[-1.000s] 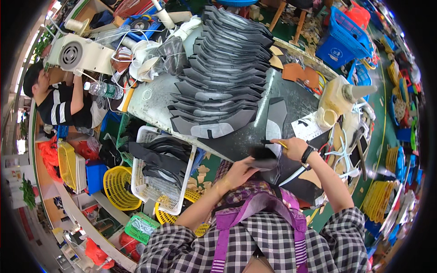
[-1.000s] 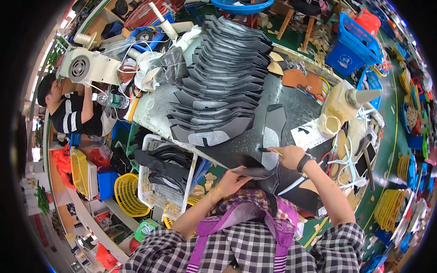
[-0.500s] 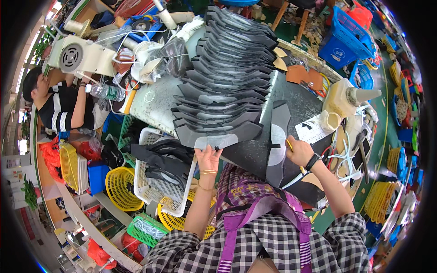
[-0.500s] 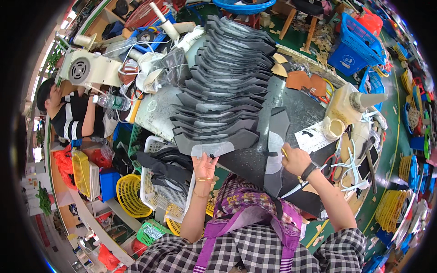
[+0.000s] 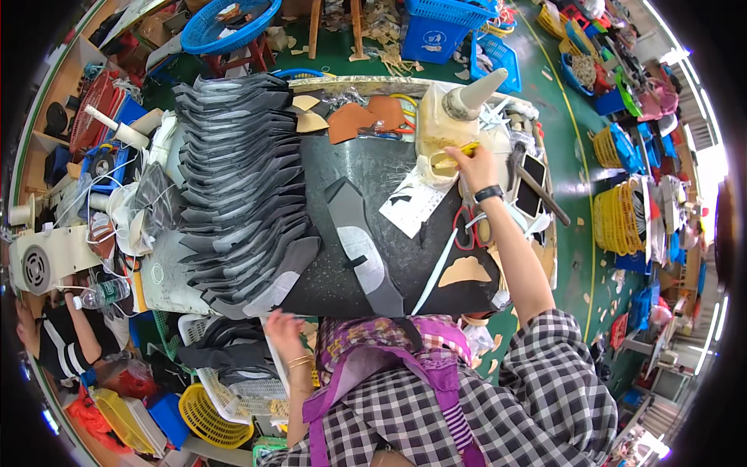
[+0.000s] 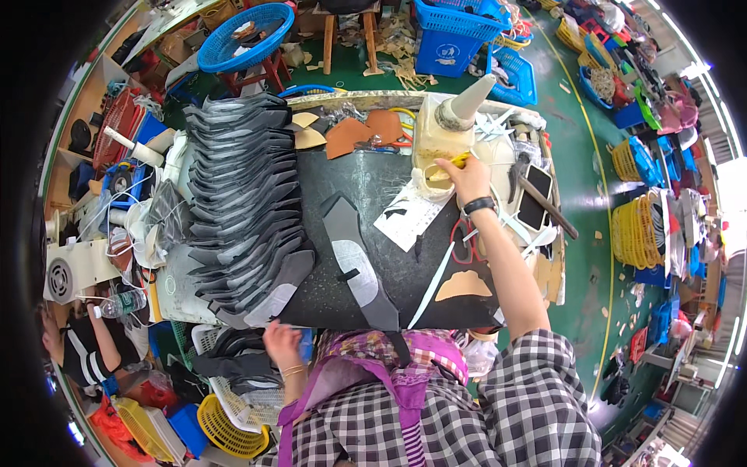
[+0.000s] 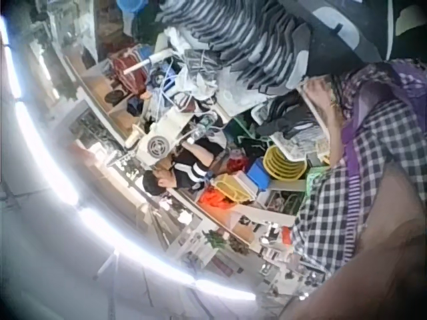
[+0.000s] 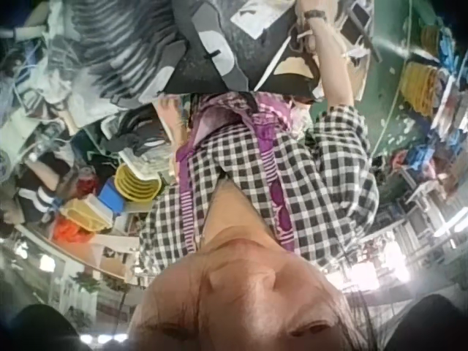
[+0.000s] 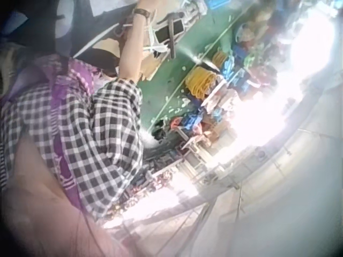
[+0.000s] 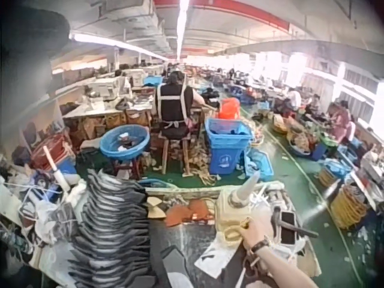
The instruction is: The person retrieves shoe upper pieces from a basket, applies glue onto them using an applicator, and binds a stack of the pieces together with a string by hand.
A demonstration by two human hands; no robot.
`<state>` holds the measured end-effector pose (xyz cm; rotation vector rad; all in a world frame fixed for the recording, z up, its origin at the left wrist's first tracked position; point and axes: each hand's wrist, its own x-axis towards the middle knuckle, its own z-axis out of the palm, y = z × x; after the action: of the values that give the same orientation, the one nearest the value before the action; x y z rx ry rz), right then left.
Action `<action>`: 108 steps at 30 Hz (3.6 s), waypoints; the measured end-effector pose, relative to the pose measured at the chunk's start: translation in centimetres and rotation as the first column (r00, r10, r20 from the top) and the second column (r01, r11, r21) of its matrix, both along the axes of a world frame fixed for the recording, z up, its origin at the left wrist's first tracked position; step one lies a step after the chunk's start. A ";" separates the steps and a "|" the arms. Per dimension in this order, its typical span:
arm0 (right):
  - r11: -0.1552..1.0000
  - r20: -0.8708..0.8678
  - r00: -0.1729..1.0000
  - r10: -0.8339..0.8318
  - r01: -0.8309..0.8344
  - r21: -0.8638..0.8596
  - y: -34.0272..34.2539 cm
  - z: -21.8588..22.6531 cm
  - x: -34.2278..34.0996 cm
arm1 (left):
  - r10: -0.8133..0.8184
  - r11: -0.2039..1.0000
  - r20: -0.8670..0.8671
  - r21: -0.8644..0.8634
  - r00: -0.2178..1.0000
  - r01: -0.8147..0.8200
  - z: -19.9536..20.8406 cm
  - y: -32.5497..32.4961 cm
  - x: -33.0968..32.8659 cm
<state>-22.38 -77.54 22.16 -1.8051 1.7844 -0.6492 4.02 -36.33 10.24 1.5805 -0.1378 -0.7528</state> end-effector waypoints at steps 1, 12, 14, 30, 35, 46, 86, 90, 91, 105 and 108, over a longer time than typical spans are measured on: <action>0.997 -0.039 0.996 0.074 -0.073 0.027 -0.3 -1.0 0.1 | -0.174 0.985 -0.064 0.008 0.983 0.175 1.3 -2.3 -1.1; 0.765 0.457 0.679 0.575 -0.644 -0.006 7.4 -7.3 8.4 | -0.766 0.603 0.598 0.542 0.235 0.586 2.7 -12.4 -4.3; 0.802 0.367 0.736 0.569 -0.595 -0.050 5.5 -7.8 8.4 | -0.776 0.594 0.583 0.546 0.241 0.590 2.6 -12.4 -4.3; 0.598 0.316 0.707 0.633 -0.706 0.380 7.9 -4.4 10.1 | -0.790 0.593 0.552 0.574 0.268 0.564 2.0 -12.7 -4.3; 0.596 0.229 0.616 0.754 -0.787 0.156 6.9 -5.7 8.2 | -0.769 0.607 0.589 0.552 0.248 0.572 2.1 -12.6 -4.5; 0.844 0.675 0.671 0.308 -0.519 0.131 11.5 -8.6 3.3 | -0.722 0.639 0.661 0.523 0.205 0.564 1.3 -12.5 -4.5; 0.637 -0.442 0.722 0.532 -0.685 -0.354 5.8 -6.4 -3.3 | 0.146 0.723 -0.412 -0.577 0.900 -0.381 3.9 0.9 -1.6; 0.664 -0.527 0.692 0.494 -0.691 -0.285 5.5 -5.9 -2.8 | 0.174 0.682 -0.457 -0.583 0.872 -0.442 0.3 -0.9 -0.4; 0.630 -0.575 0.663 0.479 -0.716 -0.301 5.1 -5.9 -3.6 | 0.221 0.687 -0.473 -0.545 0.853 -0.480 -0.3 -2.1 -0.4; 0.904 -0.261 0.865 0.428 -0.404 0.140 5.6 -6.3 -10.2 | 0.520 0.850 -0.125 -0.020 0.845 -0.526 -1.2 -1.9 0.0; 0.947 -0.141 0.944 0.300 -0.277 0.160 6.6 -7.7 -8.3 | 0.405 0.905 -0.195 -0.054 0.893 -0.422 -2.3 -1.2 -0.1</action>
<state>-30.71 -70.90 14.51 -2.0179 1.5744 -0.2610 3.91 -37.56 7.93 1.3787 0.2876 -0.5381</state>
